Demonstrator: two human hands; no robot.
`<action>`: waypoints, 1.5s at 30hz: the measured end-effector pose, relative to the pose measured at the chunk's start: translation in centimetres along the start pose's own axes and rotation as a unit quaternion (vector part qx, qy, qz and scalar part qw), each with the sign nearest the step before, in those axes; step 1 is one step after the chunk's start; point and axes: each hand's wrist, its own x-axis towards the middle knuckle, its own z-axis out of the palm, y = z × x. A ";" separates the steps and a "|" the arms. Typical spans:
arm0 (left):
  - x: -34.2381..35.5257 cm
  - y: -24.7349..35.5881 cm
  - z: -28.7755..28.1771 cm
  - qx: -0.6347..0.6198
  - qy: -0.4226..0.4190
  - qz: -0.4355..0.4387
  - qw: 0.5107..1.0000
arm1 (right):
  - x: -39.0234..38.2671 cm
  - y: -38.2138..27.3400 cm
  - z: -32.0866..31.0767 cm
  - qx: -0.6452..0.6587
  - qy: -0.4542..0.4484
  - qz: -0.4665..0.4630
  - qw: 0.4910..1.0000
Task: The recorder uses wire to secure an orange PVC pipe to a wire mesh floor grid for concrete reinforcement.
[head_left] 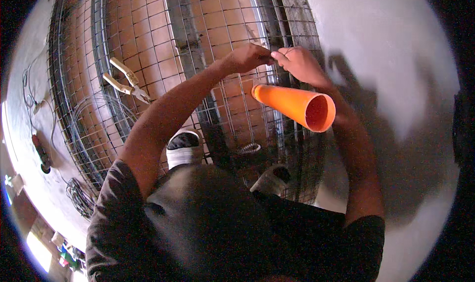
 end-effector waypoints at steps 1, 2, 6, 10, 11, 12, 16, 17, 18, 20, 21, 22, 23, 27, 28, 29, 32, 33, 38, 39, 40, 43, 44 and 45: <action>0.1 0.1 -0.1 -0.001 -0.033 -0.033 0.999 | -0.2 0.1 -0.2 0.026 -0.032 -0.009 0.999; 0.0 0.8 0.0 0.042 -0.015 -0.031 0.999 | -0.5 0.3 -0.5 0.025 -0.031 -0.005 0.999; -1.2 -0.4 -1.4 -0.084 -0.015 -0.044 0.995 | -2.5 2.3 -2.4 0.127 -0.056 -0.058 0.989; -1.5 1.0 -1.5 0.019 -0.014 -0.037 0.999 | -7.9 6.0 -4.8 0.044 -0.042 0.002 0.998; -2.1 0.9 -1.8 0.017 -0.007 -0.031 0.999 | -9.2 6.4 -4.8 0.037 -0.098 0.039 0.994; -2.8 0.8 -2.1 0.015 0.000 -0.026 1.000 | -9.6 6.9 -4.4 0.030 -0.153 0.076 0.985; -2.6 1.6 -1.5 0.066 0.023 -0.061 0.996 | -11.9 9.0 -0.4 0.045 -0.081 0.060 0.994; -2.6 1.8 -1.3 0.066 0.020 -0.058 0.996 | -12.1 8.8 1.3 0.051 -0.058 0.050 0.996; -2.7 1.7 -0.7 0.084 0.032 -0.056 0.994 | -12.4 8.4 3.1 0.058 -0.036 0.042 0.997; -3.4 1.7 0.0 0.105 0.037 -0.054 0.992 | -11.9 7.3 7.3 0.076 0.010 0.021 0.997; -3.9 1.8 0.3 0.132 0.059 -0.055 0.988 | -8.2 6.0 9.6 0.087 0.033 0.010 0.996; -4.2 2.0 0.4 0.156 0.084 -0.052 0.983 | -6.9 6.0 11.0 0.093 0.057 0.002 0.994; -4.4 2.5 0.5 0.153 0.076 -0.046 0.984 | -7.5 7.1 12.0 0.099 0.084 -0.002 0.992; -5.6 3.1 0.7 0.132 0.117 -0.045 0.983 | -6.2 11.1 16.1 0.126 0.179 -0.035 0.975; -5.8 2.9 1.0 0.126 0.125 -0.045 0.983 | -7.1 12.6 16.9 0.131 0.201 -0.046 0.970; -5.7 3.1 1.3 0.118 0.130 -0.043 0.983 | -7.7 13.8 17.7 0.135 0.224 -0.052 0.964; -5.0 4.6 2.0 0.130 0.125 -0.109 0.978 | -7.7 17.4 19.7 -0.041 0.185 0.006 0.982; -4.8 5.0 2.2 0.126 0.117 -0.102 0.980 | -8.3 18.0 19.9 -0.129 0.159 0.036 0.978; -6.1 6.5 1.0 0.139 0.133 -0.097 0.976 | -7.4 10.0 13.4 0.052 0.098 0.124 0.986; -5.2 7.1 1.3 0.094 0.110 -0.137 0.980 | -7.7 12.8 15.6 0.018 0.163 0.068 0.984; -5.3 6.3 1.3 0.109 0.116 -0.082 0.984 | -6.9 12.3 15.1 0.023 0.131 0.095 0.986; -5.3 4.4 2.7 0.028 0.175 -0.037 0.984 | -6.8 11.3 13.5 0.141 0.200 -0.032 0.969; -5.8 4.2 2.6 0.001 0.174 -0.050 0.984 | -6.1 9.3 11.0 0.171 0.107 0.059 0.978; -5.8 4.2 2.8 0.002 0.172 -0.048 0.984 | -6.3 8.1 9.6 0.196 0.013 0.155 0.968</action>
